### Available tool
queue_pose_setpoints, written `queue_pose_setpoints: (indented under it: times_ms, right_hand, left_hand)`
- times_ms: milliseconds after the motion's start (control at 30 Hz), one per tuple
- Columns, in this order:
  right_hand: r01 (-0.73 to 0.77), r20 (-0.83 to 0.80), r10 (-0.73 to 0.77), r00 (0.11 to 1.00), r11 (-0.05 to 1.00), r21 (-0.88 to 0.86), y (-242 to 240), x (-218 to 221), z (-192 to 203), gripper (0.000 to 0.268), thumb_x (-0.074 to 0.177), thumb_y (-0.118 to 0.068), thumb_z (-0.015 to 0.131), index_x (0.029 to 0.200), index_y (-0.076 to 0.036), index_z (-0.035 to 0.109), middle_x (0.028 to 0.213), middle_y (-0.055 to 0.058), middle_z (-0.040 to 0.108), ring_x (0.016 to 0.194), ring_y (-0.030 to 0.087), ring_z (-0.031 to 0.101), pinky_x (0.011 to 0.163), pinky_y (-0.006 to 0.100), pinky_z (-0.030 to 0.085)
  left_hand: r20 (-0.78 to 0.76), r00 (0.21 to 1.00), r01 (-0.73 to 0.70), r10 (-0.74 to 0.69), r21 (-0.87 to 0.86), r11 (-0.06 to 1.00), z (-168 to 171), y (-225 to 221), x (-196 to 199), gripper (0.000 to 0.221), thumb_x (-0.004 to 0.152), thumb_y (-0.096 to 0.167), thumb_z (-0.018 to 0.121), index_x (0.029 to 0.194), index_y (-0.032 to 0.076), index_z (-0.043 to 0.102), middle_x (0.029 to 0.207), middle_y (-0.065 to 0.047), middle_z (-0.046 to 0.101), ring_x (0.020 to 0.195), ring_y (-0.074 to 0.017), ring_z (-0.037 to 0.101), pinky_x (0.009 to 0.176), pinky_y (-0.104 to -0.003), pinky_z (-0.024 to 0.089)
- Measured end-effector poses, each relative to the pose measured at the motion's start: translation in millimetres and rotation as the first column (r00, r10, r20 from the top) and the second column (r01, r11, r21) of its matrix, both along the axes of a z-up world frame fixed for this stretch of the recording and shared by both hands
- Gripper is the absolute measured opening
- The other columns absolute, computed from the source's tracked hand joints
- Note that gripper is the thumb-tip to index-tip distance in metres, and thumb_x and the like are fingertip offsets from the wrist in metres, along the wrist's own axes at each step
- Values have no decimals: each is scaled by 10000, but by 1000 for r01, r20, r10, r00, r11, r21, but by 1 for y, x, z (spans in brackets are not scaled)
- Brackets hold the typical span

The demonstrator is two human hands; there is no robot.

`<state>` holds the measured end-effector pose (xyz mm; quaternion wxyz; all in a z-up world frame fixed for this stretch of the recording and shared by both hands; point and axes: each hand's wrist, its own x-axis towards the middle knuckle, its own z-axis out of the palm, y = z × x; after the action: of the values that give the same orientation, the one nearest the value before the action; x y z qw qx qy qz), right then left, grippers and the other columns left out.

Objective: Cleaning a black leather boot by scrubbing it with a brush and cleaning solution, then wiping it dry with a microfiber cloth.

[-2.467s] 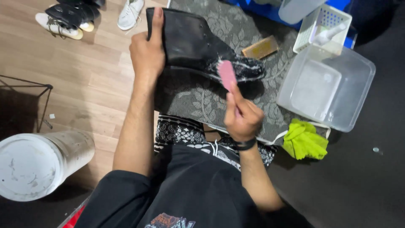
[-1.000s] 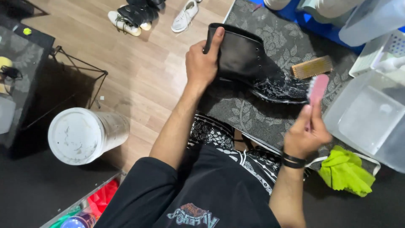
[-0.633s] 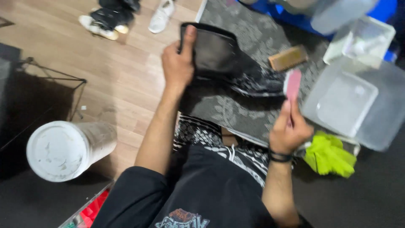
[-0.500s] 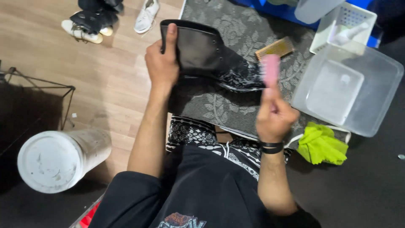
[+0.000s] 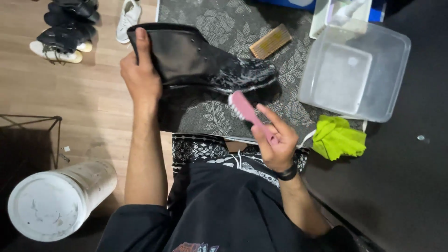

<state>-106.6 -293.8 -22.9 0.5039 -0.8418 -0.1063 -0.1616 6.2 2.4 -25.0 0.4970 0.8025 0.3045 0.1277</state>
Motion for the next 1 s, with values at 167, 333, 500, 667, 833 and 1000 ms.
queue_pose_setpoints:
  times_ms: [167,333,500,667,833,1000]
  right_hand:
    - [-210,-321,198,926,978,-2,-32,-5,-7,276,1027,-215,618,1229,-42,690,603,-38,513,503,74,366,477,262,272]
    - [1,31,15,999,883,-469,-47,4,-5,172,989,-175,743,1126,-82,787,900,60,767,699,228,625,638,368,479]
    - [117,193,-43,980,915,-387,-73,-13,12,151,965,-54,797,1098,8,765,1043,142,762,892,285,691,870,417,532]
    - [507,418,-318,851,706,-494,-130,-50,0,63,1014,91,823,979,122,781,954,231,761,862,378,667,828,471,518]
    - [395,217,-337,916,663,-636,-152,-71,-22,627,851,-285,990,1282,96,741,1199,208,620,1062,409,588,944,523,486]
    - [355,190,-303,934,720,-597,-168,-71,-36,546,925,-49,860,1411,88,652,1195,224,546,1053,441,537,954,570,451]
  left_hand:
    - [-156,987,-39,27,-72,997,16,0,11,768,808,848,414,674,106,564,704,-4,543,724,-159,436,645,-363,422]
    - [-147,989,-43,25,-121,992,19,-4,13,722,799,848,432,672,146,546,715,37,565,738,-110,467,668,-300,445]
    - [-148,988,-46,33,-85,995,17,-3,13,736,824,855,401,656,142,471,684,36,507,743,-123,428,682,-293,447]
    - [-64,997,-55,47,-121,991,6,2,12,622,845,787,482,652,196,451,701,82,500,739,-102,416,659,-302,435]
    - [-67,997,-27,23,-60,998,-13,14,12,631,859,778,462,674,174,486,713,50,500,760,-143,400,679,-332,434]
    - [-58,998,-2,-1,-45,999,-15,13,14,619,909,744,464,676,173,403,720,45,429,765,-164,344,671,-355,397]
